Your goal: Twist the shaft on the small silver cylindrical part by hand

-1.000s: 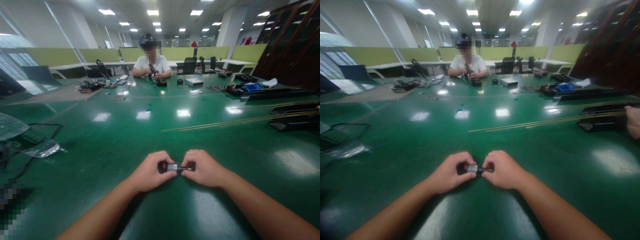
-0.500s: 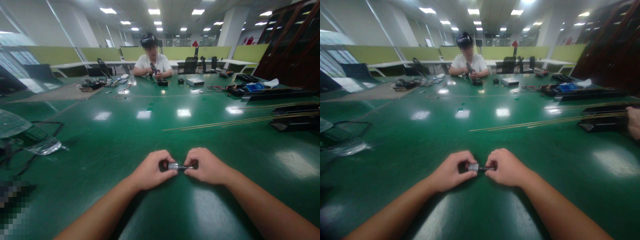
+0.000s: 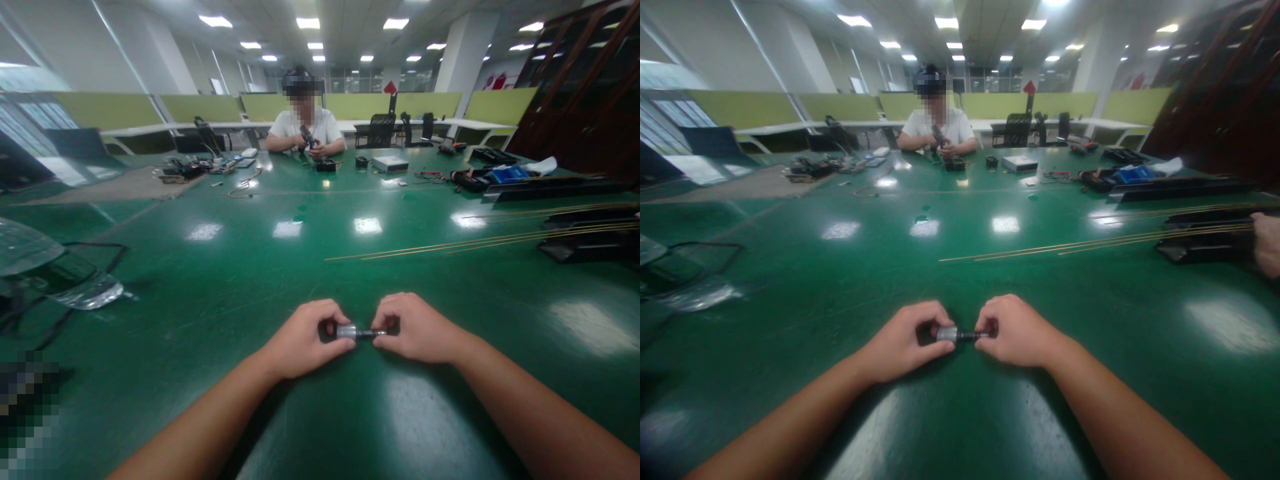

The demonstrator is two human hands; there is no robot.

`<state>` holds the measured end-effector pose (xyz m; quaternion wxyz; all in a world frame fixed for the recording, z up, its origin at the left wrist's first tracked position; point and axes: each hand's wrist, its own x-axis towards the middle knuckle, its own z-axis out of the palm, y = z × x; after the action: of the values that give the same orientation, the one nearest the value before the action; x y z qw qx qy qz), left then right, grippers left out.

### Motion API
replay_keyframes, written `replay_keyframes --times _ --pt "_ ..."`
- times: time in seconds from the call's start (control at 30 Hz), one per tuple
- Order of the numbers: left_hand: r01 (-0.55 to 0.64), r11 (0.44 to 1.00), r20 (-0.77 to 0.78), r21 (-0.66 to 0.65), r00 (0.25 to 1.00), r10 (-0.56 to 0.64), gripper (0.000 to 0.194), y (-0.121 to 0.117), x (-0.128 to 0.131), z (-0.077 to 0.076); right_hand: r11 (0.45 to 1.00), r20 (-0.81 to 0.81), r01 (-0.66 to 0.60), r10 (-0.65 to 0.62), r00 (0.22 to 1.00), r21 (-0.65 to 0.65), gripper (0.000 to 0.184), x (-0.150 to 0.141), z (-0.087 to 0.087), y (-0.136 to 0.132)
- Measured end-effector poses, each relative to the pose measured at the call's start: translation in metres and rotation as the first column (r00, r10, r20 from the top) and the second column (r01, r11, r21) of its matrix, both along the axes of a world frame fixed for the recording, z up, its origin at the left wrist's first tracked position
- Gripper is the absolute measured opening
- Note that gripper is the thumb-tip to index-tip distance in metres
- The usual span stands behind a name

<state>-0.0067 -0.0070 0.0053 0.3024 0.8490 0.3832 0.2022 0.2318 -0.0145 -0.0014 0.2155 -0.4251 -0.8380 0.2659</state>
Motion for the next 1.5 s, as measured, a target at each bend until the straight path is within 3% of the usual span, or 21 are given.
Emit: replay_keyframes --times 1.0,1.23,1.37,1.5 --pt "0.001 1.000 -0.016 -0.004 1.000 -0.001 0.018 0.000 0.000 0.000 0.996 0.065 0.016 -0.010 0.998 -0.090 0.007 0.019 0.004 0.010" --pt "0.003 1.000 -0.011 -0.004 1.000 -0.003 0.019 0.000 -0.001 -0.003 0.985 0.105 0.022 -0.004 0.994 -0.169 0.009 0.030 0.008 0.014" --pt "-0.004 1.000 -0.011 -0.001 1.000 0.004 0.018 0.000 0.000 -0.004 0.993 0.055 -0.004 0.010 0.998 -0.117 0.008 0.018 0.002 0.011" --pt "-0.015 0.999 0.006 0.052 1.000 0.015 0.018 -0.001 0.001 -0.006 0.999 -0.039 -0.023 0.024 0.999 0.034 0.007 -0.010 -0.011 0.005"
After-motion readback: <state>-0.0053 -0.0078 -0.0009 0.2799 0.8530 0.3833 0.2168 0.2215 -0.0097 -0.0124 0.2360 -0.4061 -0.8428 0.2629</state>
